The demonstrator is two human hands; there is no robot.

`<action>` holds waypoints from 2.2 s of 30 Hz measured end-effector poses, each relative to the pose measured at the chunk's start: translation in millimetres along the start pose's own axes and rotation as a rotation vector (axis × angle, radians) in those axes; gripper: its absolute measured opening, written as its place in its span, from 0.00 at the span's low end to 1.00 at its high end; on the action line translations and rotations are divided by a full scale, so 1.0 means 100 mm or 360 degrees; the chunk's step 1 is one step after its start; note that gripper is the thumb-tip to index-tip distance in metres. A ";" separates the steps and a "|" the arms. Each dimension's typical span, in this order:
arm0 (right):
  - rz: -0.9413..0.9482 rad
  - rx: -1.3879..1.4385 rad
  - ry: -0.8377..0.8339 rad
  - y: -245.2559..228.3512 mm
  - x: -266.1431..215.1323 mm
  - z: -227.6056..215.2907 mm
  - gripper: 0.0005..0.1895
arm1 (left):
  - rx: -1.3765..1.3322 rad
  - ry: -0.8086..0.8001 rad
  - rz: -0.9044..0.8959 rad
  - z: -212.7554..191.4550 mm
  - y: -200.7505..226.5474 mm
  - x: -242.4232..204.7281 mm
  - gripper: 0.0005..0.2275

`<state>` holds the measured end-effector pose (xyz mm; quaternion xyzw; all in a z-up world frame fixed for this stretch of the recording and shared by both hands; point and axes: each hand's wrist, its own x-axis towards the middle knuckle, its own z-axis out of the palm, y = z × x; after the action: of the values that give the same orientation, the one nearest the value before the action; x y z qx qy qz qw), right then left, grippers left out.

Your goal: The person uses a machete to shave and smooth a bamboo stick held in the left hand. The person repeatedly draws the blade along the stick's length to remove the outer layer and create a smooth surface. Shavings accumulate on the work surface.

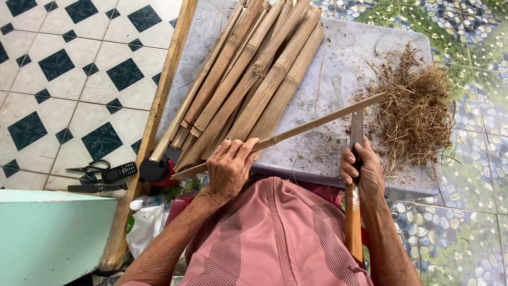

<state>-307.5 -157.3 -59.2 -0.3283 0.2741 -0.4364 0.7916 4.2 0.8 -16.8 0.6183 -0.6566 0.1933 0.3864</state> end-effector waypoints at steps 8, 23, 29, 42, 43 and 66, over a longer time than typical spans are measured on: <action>0.0045 0.0014 -0.0127 -0.08 0.00 0.18 0.22 | 0.0032 -0.0010 0.0004 0.00 0.02 0.01 0.09; 0.0135 0.0267 -0.0493 -0.15 0.04 0.13 0.29 | 0.0028 -0.0007 0.0006 0.00 0.00 0.01 0.09; 0.0129 0.0288 -0.0513 -0.16 0.03 0.16 0.29 | 0.0049 -0.0030 0.0006 -0.02 0.00 0.02 0.09; 0.0123 0.0359 -0.0472 -0.17 0.02 0.19 0.29 | 0.0090 0.0012 0.0011 -0.02 0.03 0.06 0.09; 0.0119 0.0359 -0.0474 -0.17 0.02 0.18 0.29 | 0.0090 0.0015 0.0014 -0.02 0.03 0.07 0.09; 0.0113 0.0378 -0.0518 -0.14 0.04 0.13 0.28 | 0.0107 -0.0028 -0.0015 0.03 0.00 0.02 0.09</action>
<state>-303.8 -162.4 -41.0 -0.2889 0.1006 -0.3788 0.8734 3.6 -2.2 -17.0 0.6357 -0.6501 0.2081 0.3606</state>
